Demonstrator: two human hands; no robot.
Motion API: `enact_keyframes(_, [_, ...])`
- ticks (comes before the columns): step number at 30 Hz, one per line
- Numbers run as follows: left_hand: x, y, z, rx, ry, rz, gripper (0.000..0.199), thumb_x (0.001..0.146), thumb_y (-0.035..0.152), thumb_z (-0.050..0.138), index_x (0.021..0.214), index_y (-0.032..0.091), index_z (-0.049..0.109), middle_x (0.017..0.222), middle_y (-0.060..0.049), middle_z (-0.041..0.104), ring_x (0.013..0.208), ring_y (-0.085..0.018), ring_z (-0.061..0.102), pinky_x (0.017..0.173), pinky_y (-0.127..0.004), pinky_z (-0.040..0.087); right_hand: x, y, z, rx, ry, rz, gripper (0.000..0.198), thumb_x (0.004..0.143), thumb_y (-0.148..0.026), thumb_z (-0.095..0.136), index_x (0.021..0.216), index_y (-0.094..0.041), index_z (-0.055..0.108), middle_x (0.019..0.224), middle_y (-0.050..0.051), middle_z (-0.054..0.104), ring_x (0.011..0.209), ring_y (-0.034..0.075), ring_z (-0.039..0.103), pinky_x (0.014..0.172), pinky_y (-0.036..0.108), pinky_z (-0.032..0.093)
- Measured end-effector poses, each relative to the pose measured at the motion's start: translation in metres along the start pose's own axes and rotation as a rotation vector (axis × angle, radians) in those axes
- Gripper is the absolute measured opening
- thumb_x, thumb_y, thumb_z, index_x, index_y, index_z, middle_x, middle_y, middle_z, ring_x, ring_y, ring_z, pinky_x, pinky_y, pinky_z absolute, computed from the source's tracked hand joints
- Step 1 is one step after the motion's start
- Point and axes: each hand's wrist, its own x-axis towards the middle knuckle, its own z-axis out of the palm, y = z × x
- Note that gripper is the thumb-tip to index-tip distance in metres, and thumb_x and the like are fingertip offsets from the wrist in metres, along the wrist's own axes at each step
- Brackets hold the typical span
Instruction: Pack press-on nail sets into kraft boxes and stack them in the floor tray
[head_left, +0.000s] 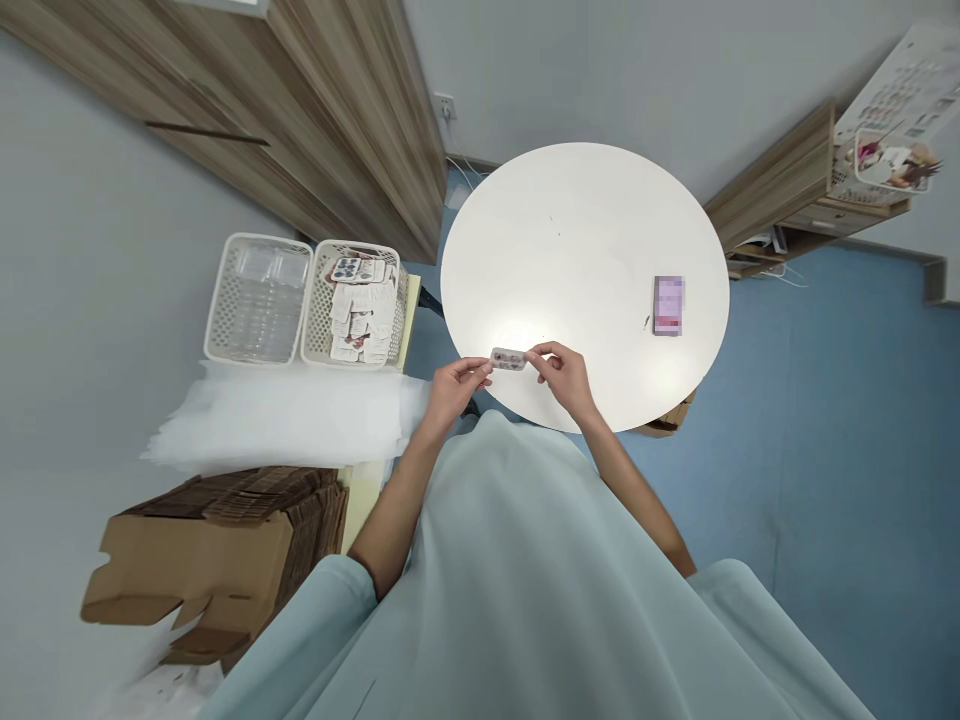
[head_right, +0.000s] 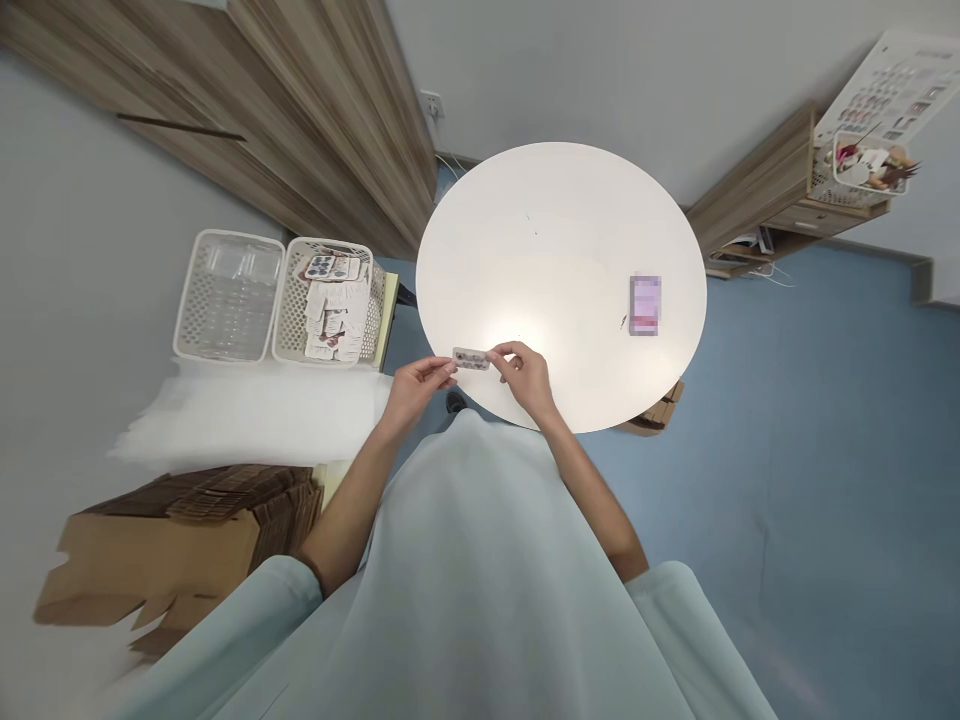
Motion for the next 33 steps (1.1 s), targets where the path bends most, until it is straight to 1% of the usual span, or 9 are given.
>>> enact_keyframes(5, [0.029, -0.036, -0.019, 0.05, 0.027, -0.093, 0.051, 0.074, 0.059, 0.092, 0.097, 0.015, 0.079, 0.093, -0.012, 0.08, 0.07, -0.019, 0.073, 0.069, -0.033, 0.057, 0.053, 0.038, 0.036, -0.092, -0.039, 0.051, 0.026, 0.094, -0.047, 0.072, 0.09, -0.022, 0.074, 0.098, -0.001, 0.077, 0.056, 0.009, 0.058, 0.065, 0.027, 0.051])
enact_keyframes(9, [0.054, -0.055, -0.032, 0.194, 0.028, -0.157, 0.031, 0.083, 0.043, 0.086, 0.095, 0.016, 0.076, 0.089, -0.009, 0.08, 0.067, -0.017, 0.072, 0.067, -0.029, 0.057, 0.082, 0.063, 0.061, -0.273, -0.049, 0.151, 0.015, 0.098, -0.031, 0.067, 0.092, -0.02, 0.075, 0.102, 0.001, 0.08, 0.053, 0.008, 0.061, 0.071, 0.026, 0.054])
enact_keyframes(13, [0.071, -0.066, -0.041, 0.376, 0.023, -0.181, 0.013, 0.089, 0.029, 0.075, 0.095, 0.018, 0.076, 0.092, -0.007, 0.082, 0.069, -0.018, 0.075, 0.071, -0.03, 0.059, 0.093, 0.078, 0.077, -0.4, -0.047, 0.213, 0.013, 0.099, -0.026, 0.067, 0.093, -0.02, 0.076, 0.105, 0.002, 0.081, 0.054, 0.009, 0.064, 0.075, 0.027, 0.056])
enact_keyframes(16, [0.076, -0.071, -0.046, 0.497, 0.009, -0.165, 0.012, 0.092, 0.028, 0.072, 0.098, 0.02, 0.077, 0.094, -0.006, 0.083, 0.071, -0.02, 0.077, 0.075, -0.031, 0.06, 0.093, 0.085, 0.084, -0.428, -0.029, 0.232, 0.014, 0.099, -0.027, 0.066, 0.095, -0.02, 0.077, 0.105, 0.003, 0.082, 0.057, 0.011, 0.066, 0.077, 0.027, 0.057])
enact_keyframes(19, [0.077, -0.074, -0.051, 0.572, -0.027, -0.125, 0.016, 0.096, 0.03, 0.069, 0.103, 0.02, 0.078, 0.099, -0.005, 0.084, 0.072, -0.02, 0.077, 0.08, -0.032, 0.059, 0.09, 0.089, 0.09, -0.451, -0.011, 0.247, 0.015, 0.099, -0.027, 0.065, 0.095, -0.02, 0.078, 0.105, 0.003, 0.082, 0.062, 0.013, 0.069, 0.079, 0.027, 0.057])
enact_keyframes(22, [0.077, -0.075, -0.058, 0.633, -0.075, -0.088, 0.021, 0.098, 0.031, 0.067, 0.112, 0.02, 0.08, 0.101, -0.005, 0.084, 0.075, -0.021, 0.078, 0.085, -0.034, 0.059, 0.086, 0.088, 0.093, -0.477, 0.019, 0.262, 0.015, 0.098, -0.026, 0.065, 0.096, -0.02, 0.078, 0.106, 0.004, 0.082, 0.069, 0.014, 0.071, 0.08, 0.028, 0.057])
enact_keyframes(25, [0.077, -0.076, -0.067, 0.659, -0.106, -0.066, 0.026, 0.1, 0.029, 0.066, 0.12, 0.021, 0.079, 0.107, -0.006, 0.084, 0.081, -0.023, 0.079, 0.09, -0.036, 0.059, 0.081, 0.078, 0.096, -0.482, 0.066, 0.255, 0.017, 0.097, -0.029, 0.064, 0.1, -0.02, 0.078, 0.111, 0.006, 0.081, 0.073, 0.016, 0.072, 0.078, 0.029, 0.058])
enact_keyframes(29, [0.068, -0.068, -0.084, 0.605, -0.116, -0.028, 0.027, 0.101, 0.026, 0.064, 0.123, 0.021, 0.079, 0.113, -0.007, 0.084, 0.087, -0.024, 0.08, 0.096, -0.039, 0.059, 0.073, 0.054, 0.107, -0.439, 0.08, 0.201, 0.024, 0.096, -0.037, 0.063, 0.105, -0.02, 0.077, 0.112, 0.006, 0.081, 0.067, 0.016, 0.07, 0.075, 0.032, 0.059])
enact_keyframes(33, [0.052, -0.049, -0.113, 0.512, -0.074, 0.028, 0.026, 0.1, 0.026, 0.065, 0.122, 0.023, 0.079, 0.114, -0.006, 0.084, 0.094, -0.024, 0.08, 0.098, -0.038, 0.06, 0.066, 0.025, 0.128, -0.434, 0.055, 0.126, 0.029, 0.093, -0.044, 0.064, 0.104, -0.021, 0.078, 0.108, 0.006, 0.081, 0.066, 0.016, 0.069, 0.076, 0.034, 0.059])
